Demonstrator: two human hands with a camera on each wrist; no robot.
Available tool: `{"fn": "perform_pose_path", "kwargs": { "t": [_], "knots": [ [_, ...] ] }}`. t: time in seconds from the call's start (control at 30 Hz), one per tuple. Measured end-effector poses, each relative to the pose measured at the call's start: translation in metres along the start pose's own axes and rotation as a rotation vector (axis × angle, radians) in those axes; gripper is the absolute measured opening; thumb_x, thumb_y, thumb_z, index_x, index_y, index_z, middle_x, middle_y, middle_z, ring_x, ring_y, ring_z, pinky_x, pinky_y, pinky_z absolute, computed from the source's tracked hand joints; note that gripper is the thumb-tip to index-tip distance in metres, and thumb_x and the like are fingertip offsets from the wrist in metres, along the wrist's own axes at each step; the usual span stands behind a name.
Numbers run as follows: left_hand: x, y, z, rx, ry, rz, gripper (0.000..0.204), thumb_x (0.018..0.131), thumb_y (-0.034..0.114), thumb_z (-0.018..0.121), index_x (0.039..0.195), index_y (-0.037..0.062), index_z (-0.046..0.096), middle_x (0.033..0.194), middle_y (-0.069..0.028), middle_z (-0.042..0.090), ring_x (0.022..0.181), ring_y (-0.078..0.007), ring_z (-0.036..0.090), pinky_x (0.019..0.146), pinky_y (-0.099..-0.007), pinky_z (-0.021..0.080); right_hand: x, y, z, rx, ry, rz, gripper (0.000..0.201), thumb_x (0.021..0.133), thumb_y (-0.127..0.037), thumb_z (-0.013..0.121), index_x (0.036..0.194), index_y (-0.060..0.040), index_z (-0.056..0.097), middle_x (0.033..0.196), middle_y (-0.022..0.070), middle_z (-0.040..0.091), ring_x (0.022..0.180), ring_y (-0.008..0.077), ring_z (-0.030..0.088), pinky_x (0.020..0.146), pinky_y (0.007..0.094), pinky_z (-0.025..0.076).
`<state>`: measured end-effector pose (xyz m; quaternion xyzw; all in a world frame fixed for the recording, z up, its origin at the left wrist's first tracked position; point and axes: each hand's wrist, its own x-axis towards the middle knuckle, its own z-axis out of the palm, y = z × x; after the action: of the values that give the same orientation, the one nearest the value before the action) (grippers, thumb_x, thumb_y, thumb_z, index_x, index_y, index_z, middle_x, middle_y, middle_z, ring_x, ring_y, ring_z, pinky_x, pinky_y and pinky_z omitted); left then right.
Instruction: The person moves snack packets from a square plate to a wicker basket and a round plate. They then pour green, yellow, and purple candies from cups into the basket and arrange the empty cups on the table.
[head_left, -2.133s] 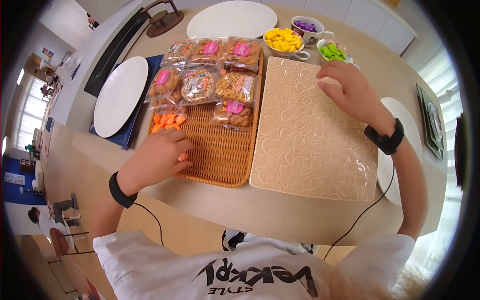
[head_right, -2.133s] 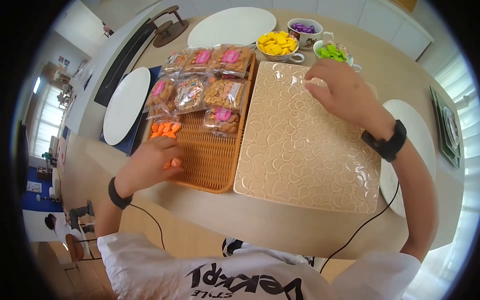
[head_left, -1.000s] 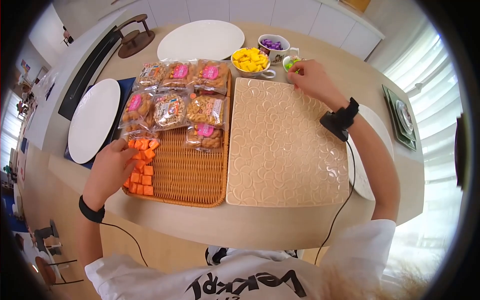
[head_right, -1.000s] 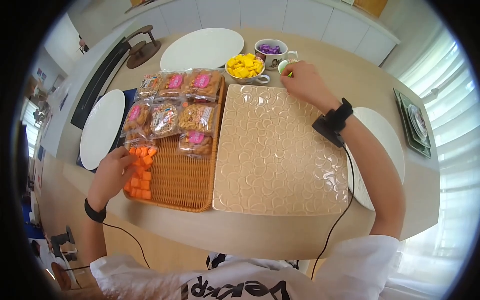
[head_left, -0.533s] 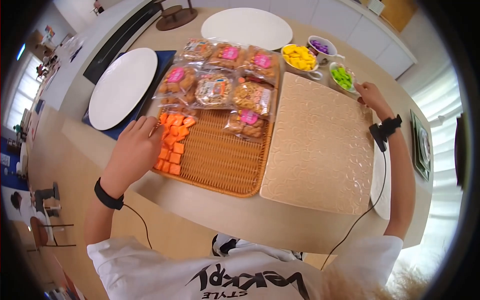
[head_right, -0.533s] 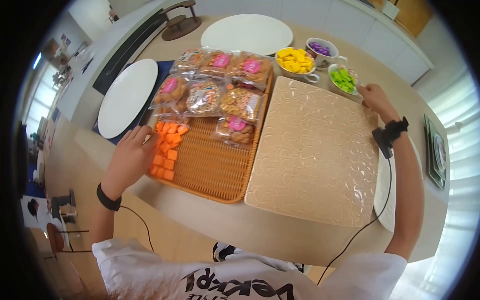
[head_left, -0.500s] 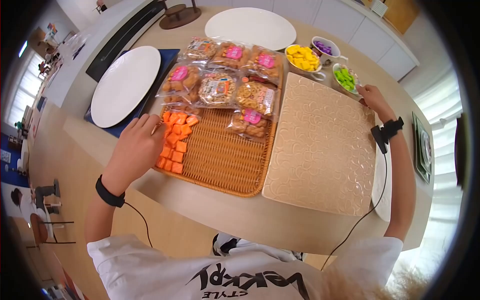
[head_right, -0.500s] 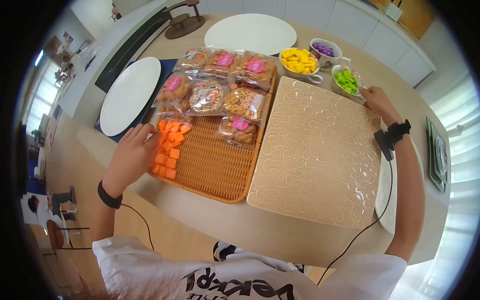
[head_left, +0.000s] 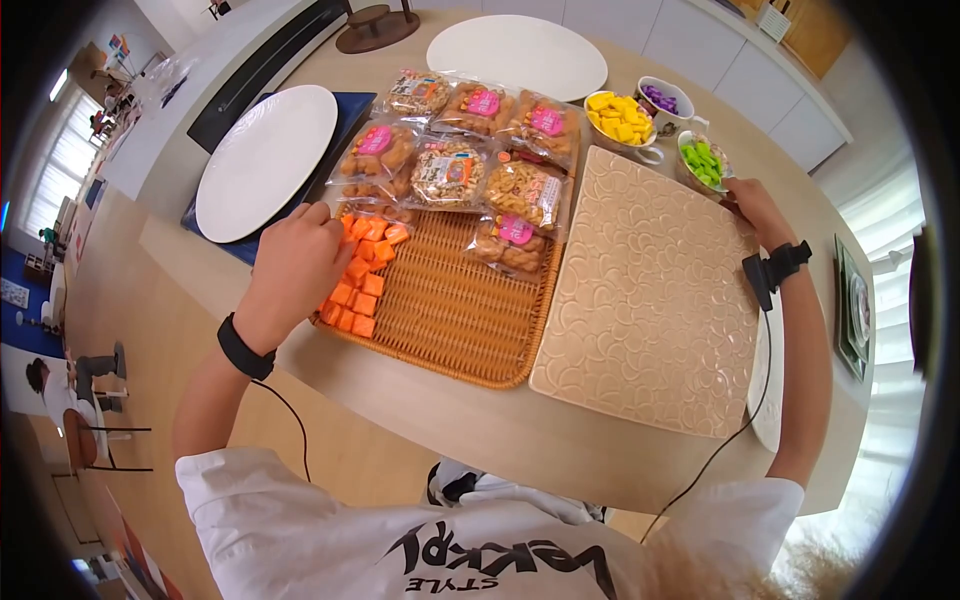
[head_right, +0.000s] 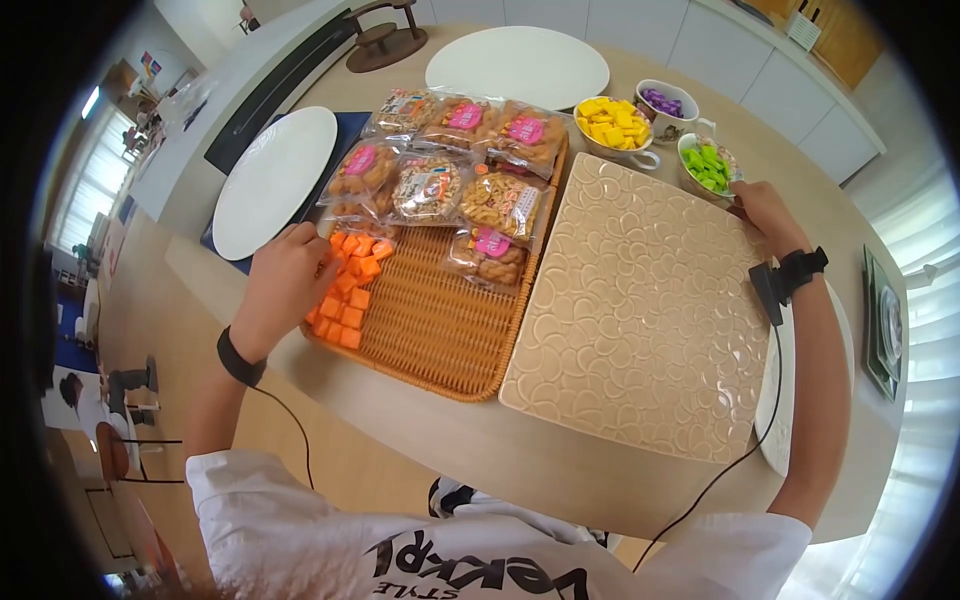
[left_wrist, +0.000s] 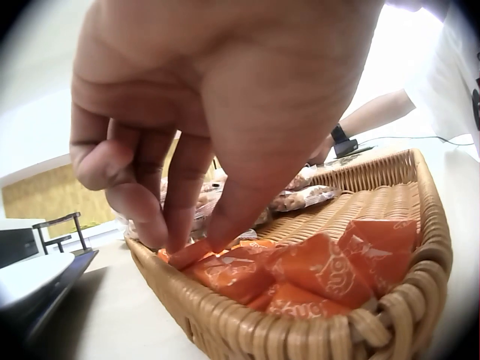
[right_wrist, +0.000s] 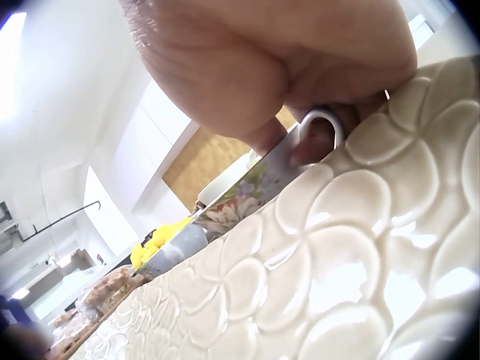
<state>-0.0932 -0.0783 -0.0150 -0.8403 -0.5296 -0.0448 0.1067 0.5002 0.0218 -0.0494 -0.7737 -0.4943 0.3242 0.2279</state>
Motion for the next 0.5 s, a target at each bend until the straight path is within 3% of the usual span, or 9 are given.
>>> {"fn": "perform_pose_path", "kwargs": {
  "t": [0.13, 0.37, 0.47, 0.5],
  "knots": [
    [-0.002, 0.002, -0.004, -0.06, -0.027, -0.055, 0.017, 0.084, 0.018, 0.074, 0.085, 0.0018, 0.071, 0.083, -0.0099, 0.061, 0.082, -0.0286, 0.063, 0.071, -0.04, 0.052, 0.002, 0.004, 0.004, 0.107, 0.056, -0.032, 0.036, 0.098, -0.031, 0.057, 0.095, 0.0023, 0.068, 0.085, 0.0079, 0.068, 0.076, 0.0154, 0.066, 0.074, 0.0303, 0.052],
    [-0.015, -0.001, -0.024, -0.117, 0.049, -0.097, 0.021, 0.085, 0.018, 0.075, 0.096, 0.0003, 0.07, 0.089, -0.0116, 0.063, 0.086, -0.0306, 0.064, 0.074, -0.0394, 0.052, -0.032, -0.012, -0.031, 0.166, 0.085, -0.1, 0.037, 0.098, -0.034, 0.056, 0.105, 0.0007, 0.068, 0.09, 0.0082, 0.07, 0.08, 0.0169, 0.069, 0.079, 0.0313, 0.053],
    [-0.02, -0.002, -0.031, -0.194, -0.067, -0.003, 0.028, 0.084, 0.017, 0.075, 0.105, -0.0001, 0.068, 0.1, -0.0127, 0.063, 0.096, -0.0321, 0.062, 0.083, -0.0398, 0.052, -0.069, -0.035, -0.046, 0.204, 0.089, -0.165, 0.038, 0.098, -0.034, 0.057, 0.107, 0.0015, 0.067, 0.091, 0.0085, 0.07, 0.082, 0.0168, 0.068, 0.081, 0.0303, 0.053],
    [-0.021, 0.001, -0.031, -0.297, -0.09, 0.11, 0.032, 0.084, 0.017, 0.075, 0.109, 0.0002, 0.067, 0.106, -0.013, 0.062, 0.101, -0.0326, 0.061, 0.088, -0.0401, 0.051, -0.084, -0.045, -0.045, 0.24, 0.078, -0.194, 0.038, 0.098, -0.034, 0.057, 0.107, 0.0022, 0.067, 0.091, 0.0089, 0.07, 0.083, 0.0169, 0.068, 0.08, 0.0299, 0.054]
  ]
}}
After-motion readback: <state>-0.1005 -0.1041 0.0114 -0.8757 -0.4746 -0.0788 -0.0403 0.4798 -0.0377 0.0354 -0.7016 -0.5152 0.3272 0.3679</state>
